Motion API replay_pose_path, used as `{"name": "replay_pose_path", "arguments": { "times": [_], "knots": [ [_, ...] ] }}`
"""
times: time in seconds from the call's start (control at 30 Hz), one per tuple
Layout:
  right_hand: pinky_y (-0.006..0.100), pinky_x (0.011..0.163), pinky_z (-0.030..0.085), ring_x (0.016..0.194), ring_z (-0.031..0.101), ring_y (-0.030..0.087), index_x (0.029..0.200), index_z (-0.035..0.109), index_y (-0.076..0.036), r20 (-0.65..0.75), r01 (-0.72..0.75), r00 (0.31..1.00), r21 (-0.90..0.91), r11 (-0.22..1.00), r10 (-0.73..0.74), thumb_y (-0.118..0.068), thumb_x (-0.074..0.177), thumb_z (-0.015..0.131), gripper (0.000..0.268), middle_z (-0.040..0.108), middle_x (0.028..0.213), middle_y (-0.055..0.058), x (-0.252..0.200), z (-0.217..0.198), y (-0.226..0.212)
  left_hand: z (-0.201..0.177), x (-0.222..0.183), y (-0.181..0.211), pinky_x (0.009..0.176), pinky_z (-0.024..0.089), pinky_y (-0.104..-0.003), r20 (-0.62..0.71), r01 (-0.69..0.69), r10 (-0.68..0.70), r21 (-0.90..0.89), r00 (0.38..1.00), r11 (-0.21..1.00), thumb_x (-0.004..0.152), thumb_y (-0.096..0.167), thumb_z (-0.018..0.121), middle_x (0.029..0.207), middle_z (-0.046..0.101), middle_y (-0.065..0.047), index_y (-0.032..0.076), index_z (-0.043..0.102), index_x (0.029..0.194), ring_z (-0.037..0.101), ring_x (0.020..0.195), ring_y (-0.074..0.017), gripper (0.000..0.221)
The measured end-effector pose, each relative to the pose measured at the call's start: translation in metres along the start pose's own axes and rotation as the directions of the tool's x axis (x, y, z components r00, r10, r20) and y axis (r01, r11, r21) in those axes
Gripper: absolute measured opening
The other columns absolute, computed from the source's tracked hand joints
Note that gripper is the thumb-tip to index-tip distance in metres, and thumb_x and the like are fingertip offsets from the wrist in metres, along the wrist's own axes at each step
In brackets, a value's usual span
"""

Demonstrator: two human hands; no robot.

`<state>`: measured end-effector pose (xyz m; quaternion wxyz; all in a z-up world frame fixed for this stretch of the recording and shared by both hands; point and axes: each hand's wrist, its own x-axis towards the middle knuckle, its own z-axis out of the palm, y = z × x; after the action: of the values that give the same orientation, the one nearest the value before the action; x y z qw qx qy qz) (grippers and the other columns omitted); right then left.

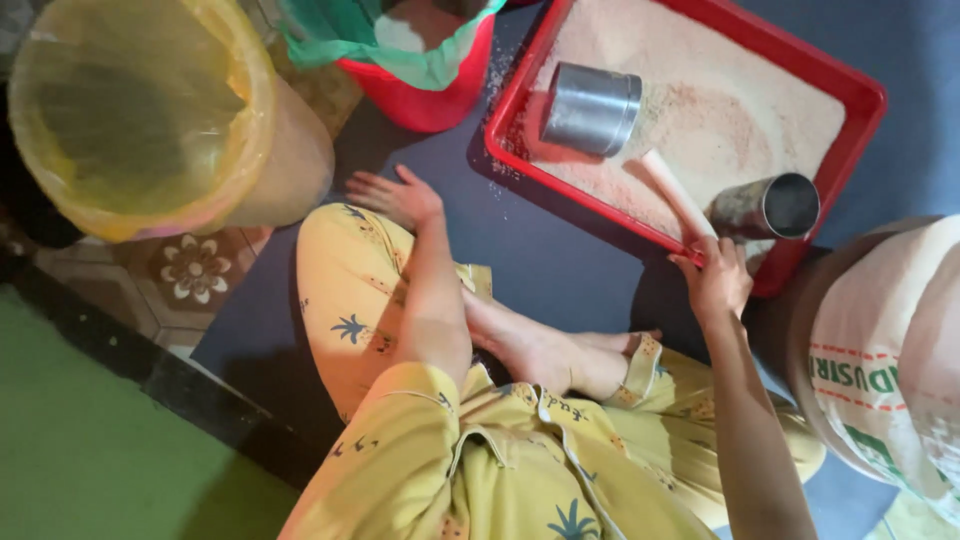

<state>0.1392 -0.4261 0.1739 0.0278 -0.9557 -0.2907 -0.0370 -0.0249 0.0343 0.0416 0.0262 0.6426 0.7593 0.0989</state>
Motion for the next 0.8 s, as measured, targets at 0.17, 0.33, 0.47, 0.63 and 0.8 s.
{"name": "replay_pose_path", "arguments": {
  "times": [0.17, 0.33, 0.47, 0.63, 0.8],
  "knots": [
    [0.036, 0.076, 0.061, 0.1, 0.061, 0.019, 0.103, 0.062, -0.023, -0.045, 0.017, 0.999, -0.05, 0.999, -0.019, -0.05, 0.079, 0.086, 0.044, 0.053, 0.096, -0.004, 0.005, 0.01, -0.002, -0.026, -0.069, 0.049, 0.129, 0.014, -0.053, -0.044, -0.641, 0.643, -0.143, 0.765, 0.754, 0.096, 0.03, 0.064, 0.161, 0.034, -0.023, -0.003, 0.041, 0.152, 0.03, 0.152, -0.0388, 0.068],
    [0.035, 0.075, 0.063, 0.099, 0.062, 0.019, 0.099, 0.061, -0.022, -0.084, -0.016, 0.996, -0.12, 0.993, 0.006, -0.044, 0.073, 0.088, 0.044, 0.055, 0.094, -0.003, 0.01, -0.001, -0.022, 0.037, -0.108, 0.054, 0.12, 0.034, -0.056, -0.412, -0.784, 0.708, -0.527, 0.574, 0.328, 0.088, 0.008, 0.063, 0.136, 0.059, -0.027, -0.006, 0.059, 0.132, 0.049, 0.139, -0.0417, 0.047],
    [0.042, 0.079, 0.06, 0.103, 0.061, 0.026, 0.105, 0.065, -0.018, -0.106, 0.078, 0.991, -0.051, 0.996, -0.083, -0.038, 0.075, 0.089, 0.044, 0.06, 0.104, 0.005, 0.03, -0.004, -0.07, -0.018, -0.091, 0.059, 0.114, 0.043, -0.041, 0.036, -0.215, 0.471, -0.857, 0.882, 0.469, 0.086, -0.007, 0.053, 0.121, 0.062, -0.008, 0.018, 0.063, 0.13, 0.062, 0.121, -0.0307, 0.051],
    [0.048, 0.091, 0.05, 0.105, 0.061, 0.03, 0.123, 0.064, -0.016, -0.142, 0.291, 0.947, -0.003, 0.957, -0.288, -0.037, 0.076, 0.085, 0.055, 0.062, 0.11, 0.009, 0.073, 0.029, -0.135, -0.081, -0.042, 0.099, 0.117, 0.04, -0.041, 0.071, -0.191, 0.707, -0.939, 0.704, 0.284, 0.1, 0.004, 0.051, 0.132, 0.066, -0.002, 0.025, 0.067, 0.131, 0.059, 0.132, -0.0239, 0.041],
    [0.038, 0.071, 0.044, 0.078, 0.057, 0.025, 0.105, 0.062, -0.015, -0.235, 0.435, 0.843, -0.234, 0.869, -0.485, -0.027, 0.085, 0.066, 0.023, 0.053, 0.087, 0.006, 0.092, 0.021, -0.137, -0.05, -0.009, 0.157, 0.135, 0.012, -0.041, 0.167, -0.013, 0.884, -0.981, 0.437, 0.191, 0.112, 0.019, 0.047, 0.168, 0.024, -0.019, 0.011, 0.026, 0.164, 0.02, 0.157, -0.0287, 0.056]
  ]
}}
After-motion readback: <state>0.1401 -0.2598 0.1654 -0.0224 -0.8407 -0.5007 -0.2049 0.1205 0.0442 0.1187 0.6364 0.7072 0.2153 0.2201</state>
